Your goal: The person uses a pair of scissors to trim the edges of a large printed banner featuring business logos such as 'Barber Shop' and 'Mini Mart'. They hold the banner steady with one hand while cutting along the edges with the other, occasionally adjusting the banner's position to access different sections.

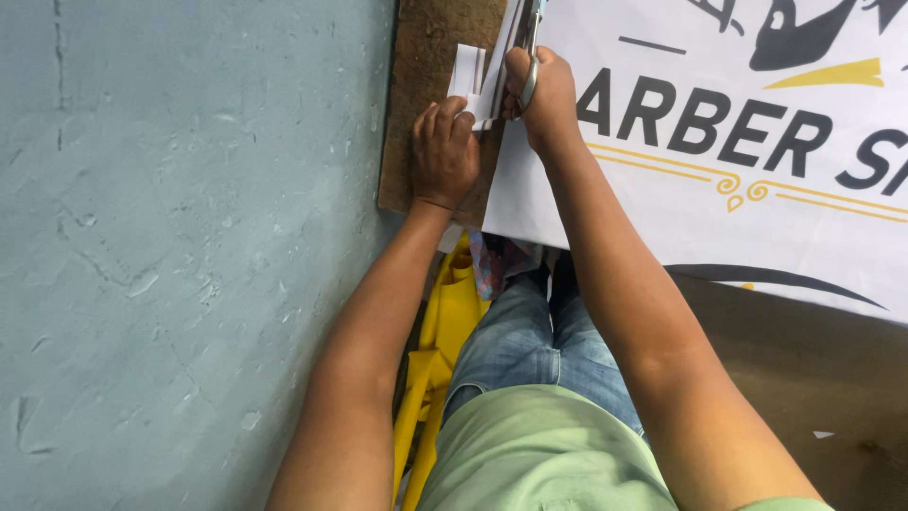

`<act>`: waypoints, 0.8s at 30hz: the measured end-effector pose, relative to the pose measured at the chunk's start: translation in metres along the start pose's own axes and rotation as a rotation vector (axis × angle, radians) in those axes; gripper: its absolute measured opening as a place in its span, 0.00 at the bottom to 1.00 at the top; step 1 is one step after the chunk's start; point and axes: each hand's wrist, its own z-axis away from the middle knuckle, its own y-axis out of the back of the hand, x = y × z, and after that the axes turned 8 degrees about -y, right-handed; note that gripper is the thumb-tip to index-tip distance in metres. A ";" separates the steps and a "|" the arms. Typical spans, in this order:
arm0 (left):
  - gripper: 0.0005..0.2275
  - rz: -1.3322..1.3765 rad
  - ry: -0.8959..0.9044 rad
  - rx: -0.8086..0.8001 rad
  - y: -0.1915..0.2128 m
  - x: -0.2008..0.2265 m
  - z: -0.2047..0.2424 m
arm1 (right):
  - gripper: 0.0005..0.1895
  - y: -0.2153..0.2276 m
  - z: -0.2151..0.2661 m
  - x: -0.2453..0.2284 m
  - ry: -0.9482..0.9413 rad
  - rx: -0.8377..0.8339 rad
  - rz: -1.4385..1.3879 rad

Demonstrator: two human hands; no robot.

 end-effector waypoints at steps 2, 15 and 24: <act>0.07 -0.018 0.008 -0.010 0.000 0.001 0.001 | 0.10 0.000 0.001 -0.001 -0.002 0.015 0.036; 0.06 0.007 0.017 0.063 0.004 0.003 -0.006 | 0.08 0.000 -0.011 -0.051 -0.038 -0.007 0.135; 0.07 0.031 0.030 0.069 0.008 0.005 -0.011 | 0.10 -0.004 -0.023 -0.053 0.011 0.006 0.046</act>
